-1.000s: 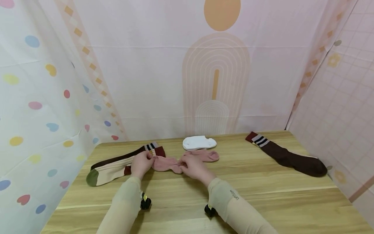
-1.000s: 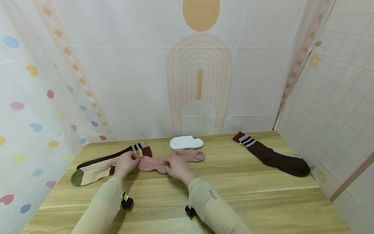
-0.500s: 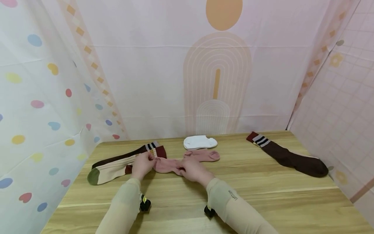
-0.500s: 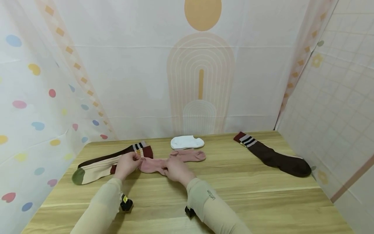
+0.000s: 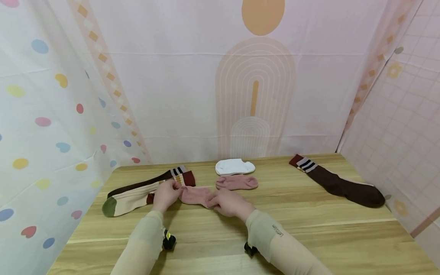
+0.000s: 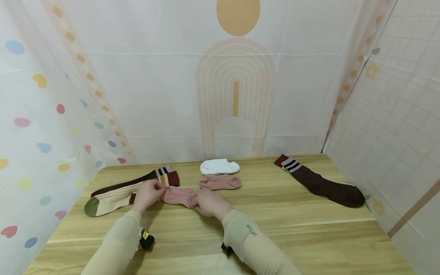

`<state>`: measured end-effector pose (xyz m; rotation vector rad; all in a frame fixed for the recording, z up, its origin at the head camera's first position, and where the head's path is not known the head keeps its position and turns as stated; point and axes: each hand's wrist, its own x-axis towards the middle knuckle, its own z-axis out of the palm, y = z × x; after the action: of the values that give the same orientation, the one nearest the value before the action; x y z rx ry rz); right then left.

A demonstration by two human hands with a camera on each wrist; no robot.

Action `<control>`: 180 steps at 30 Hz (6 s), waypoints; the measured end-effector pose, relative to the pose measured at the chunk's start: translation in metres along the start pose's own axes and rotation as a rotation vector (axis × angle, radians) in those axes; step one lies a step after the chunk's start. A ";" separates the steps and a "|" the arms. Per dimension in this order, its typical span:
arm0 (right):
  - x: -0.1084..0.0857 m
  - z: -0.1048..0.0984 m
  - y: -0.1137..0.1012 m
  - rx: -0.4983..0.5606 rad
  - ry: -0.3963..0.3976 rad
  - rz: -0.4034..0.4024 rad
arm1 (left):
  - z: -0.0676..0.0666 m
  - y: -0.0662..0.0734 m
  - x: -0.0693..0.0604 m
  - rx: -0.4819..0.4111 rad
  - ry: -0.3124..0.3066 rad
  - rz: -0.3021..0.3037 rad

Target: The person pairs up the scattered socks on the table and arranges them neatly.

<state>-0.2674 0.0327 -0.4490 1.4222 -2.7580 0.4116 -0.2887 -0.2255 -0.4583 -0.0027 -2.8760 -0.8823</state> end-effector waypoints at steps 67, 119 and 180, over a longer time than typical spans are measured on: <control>0.004 0.002 0.000 0.201 0.027 0.623 | -0.008 0.006 -0.029 -0.187 -0.128 -0.037; -0.063 -0.031 0.072 0.485 0.536 0.691 | 0.051 0.096 -0.009 -0.595 0.033 -0.044; -0.061 -0.026 0.063 -0.004 0.513 0.355 | 0.068 0.126 -0.017 0.175 0.042 0.598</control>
<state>-0.2847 0.1227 -0.4459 0.6837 -2.5548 0.6662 -0.2752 -0.0822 -0.4460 -0.7670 -2.6475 -0.5019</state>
